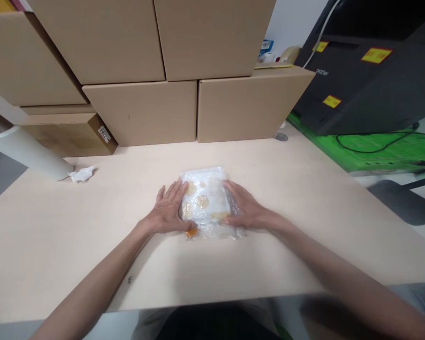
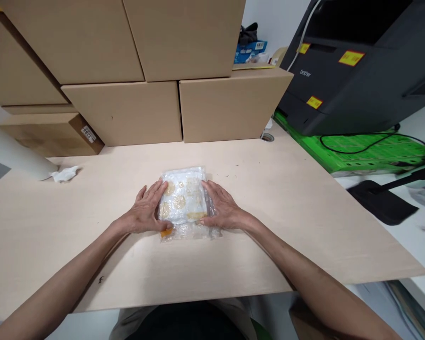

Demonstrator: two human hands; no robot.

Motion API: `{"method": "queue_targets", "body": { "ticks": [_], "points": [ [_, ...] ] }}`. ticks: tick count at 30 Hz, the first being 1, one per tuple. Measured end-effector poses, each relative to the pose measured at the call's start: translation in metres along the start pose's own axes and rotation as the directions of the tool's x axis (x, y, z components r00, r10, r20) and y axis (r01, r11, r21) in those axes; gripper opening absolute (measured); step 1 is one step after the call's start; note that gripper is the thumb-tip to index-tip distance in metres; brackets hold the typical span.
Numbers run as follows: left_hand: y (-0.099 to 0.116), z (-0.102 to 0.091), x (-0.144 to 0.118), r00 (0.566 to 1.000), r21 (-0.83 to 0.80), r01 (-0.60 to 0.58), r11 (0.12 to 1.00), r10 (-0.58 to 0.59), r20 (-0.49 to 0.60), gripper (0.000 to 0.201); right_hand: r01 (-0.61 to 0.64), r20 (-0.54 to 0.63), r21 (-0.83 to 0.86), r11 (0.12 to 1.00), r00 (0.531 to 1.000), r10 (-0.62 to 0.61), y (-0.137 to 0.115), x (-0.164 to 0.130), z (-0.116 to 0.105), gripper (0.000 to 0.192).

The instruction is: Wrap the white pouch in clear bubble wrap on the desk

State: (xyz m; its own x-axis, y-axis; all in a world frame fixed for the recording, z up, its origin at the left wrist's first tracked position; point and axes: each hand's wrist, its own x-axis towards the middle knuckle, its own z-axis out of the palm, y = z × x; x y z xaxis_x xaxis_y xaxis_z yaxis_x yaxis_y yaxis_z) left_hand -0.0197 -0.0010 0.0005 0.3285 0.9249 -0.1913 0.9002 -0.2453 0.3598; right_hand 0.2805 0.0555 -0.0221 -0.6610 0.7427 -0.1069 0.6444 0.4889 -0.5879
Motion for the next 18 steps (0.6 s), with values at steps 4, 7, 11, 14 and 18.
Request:
{"method": "queue_targets", "body": {
  "ticks": [4, 7, 11, 14, 18],
  "points": [
    [-0.005, -0.008, -0.003, 0.998, -0.059, -0.046, 0.997, 0.048, 0.039, 0.127, 0.044, 0.020, 0.045, 0.998, 0.999, -0.045, -0.008, -0.007, -0.012, 0.119],
    [-0.010, -0.012, -0.006, 0.993, -0.110, -0.105, 0.988, 0.110, 0.046, 0.123, 0.077, 0.043, 0.080, 0.994, 0.996, -0.081, -0.011, -0.011, -0.017, 0.116],
    [-0.009, -0.006, -0.005, 0.998, -0.099, -0.053, 0.994, 0.055, 0.014, 0.121, 0.040, 0.049, 0.106, 0.994, 0.998, -0.046, -0.009, -0.009, -0.014, 0.115],
    [-0.007, 0.000, -0.003, 1.000, -0.072, -0.029, 0.997, 0.028, -0.007, 0.121, 0.002, 0.054, 0.105, 0.994, 0.999, -0.008, -0.008, -0.004, -0.010, 0.120],
    [-0.005, -0.002, -0.006, 1.000, -0.097, -0.026, 0.995, 0.026, -0.004, 0.122, -0.002, 0.030, 0.128, 0.992, 1.000, -0.002, -0.012, -0.002, -0.010, 0.126]
  ]
}}
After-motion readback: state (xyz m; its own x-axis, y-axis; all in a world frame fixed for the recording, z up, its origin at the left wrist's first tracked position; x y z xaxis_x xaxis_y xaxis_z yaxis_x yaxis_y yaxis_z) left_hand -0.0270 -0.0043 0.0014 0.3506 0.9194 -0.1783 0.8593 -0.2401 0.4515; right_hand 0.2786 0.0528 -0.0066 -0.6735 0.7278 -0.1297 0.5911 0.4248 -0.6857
